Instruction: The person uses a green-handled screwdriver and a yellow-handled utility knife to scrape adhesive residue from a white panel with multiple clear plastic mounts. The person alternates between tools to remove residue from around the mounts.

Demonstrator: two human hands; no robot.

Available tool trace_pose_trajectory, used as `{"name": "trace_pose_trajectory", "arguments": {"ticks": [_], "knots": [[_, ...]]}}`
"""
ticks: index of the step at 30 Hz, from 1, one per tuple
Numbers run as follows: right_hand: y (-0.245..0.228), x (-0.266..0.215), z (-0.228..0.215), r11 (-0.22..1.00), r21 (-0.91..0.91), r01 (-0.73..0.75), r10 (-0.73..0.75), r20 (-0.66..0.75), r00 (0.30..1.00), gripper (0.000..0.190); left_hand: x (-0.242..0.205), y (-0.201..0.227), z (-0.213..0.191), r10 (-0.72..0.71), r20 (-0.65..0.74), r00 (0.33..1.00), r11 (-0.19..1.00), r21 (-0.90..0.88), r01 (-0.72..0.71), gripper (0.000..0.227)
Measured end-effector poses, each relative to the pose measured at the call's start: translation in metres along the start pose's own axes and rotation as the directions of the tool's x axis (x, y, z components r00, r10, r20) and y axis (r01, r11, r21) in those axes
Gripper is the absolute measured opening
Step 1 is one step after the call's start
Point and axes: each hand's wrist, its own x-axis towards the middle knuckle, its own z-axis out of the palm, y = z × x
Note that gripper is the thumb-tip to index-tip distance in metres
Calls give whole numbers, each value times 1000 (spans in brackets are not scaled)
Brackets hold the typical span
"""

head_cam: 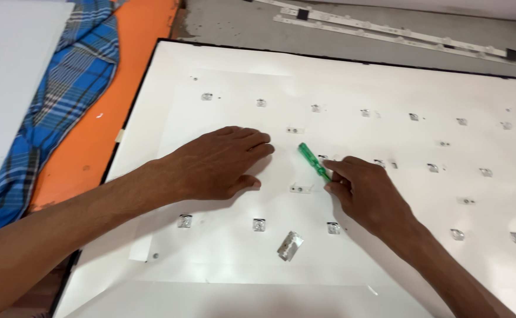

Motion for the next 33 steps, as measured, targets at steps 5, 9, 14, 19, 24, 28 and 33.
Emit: {"name": "trace_pose_trajectory", "arguments": {"ticks": [5, 9, 14, 19, 24, 28, 33], "knots": [[26, -4, -12, 991, 54, 119, -109, -168, 980, 39, 30, 9, 10, 153, -32, 988, 988, 10, -153, 42], [57, -12, -35, 997, 21, -74, 77, -231, 970, 40, 50, 8, 17, 313, -91, 945, 949, -13, -316, 49], [76, -24, -31, 997, -71, -29, 13, -225, 974, 37, 63, 7, 21, 297, 27, 954, 951, -99, -293, 37], [71, -26, -15, 918, -363, 157, -243, -204, 948, 56, 66, 3, 22, 332, 30, 943, 940, -93, -328, 39], [54, -12, 1, 750, -516, 414, -495, -22, 869, 76, 69, -4, 23, 381, 43, 923, 924, -17, -381, 40], [45, -7, 4, 732, -511, 450, -506, 34, 862, 71, 69, -7, 25, 459, -45, 887, 888, 30, -458, 43], [43, -3, 5, 785, -420, 455, -487, 36, 873, 68, 71, -7, 23, 481, 4, 877, 873, 91, -480, 46]]}}
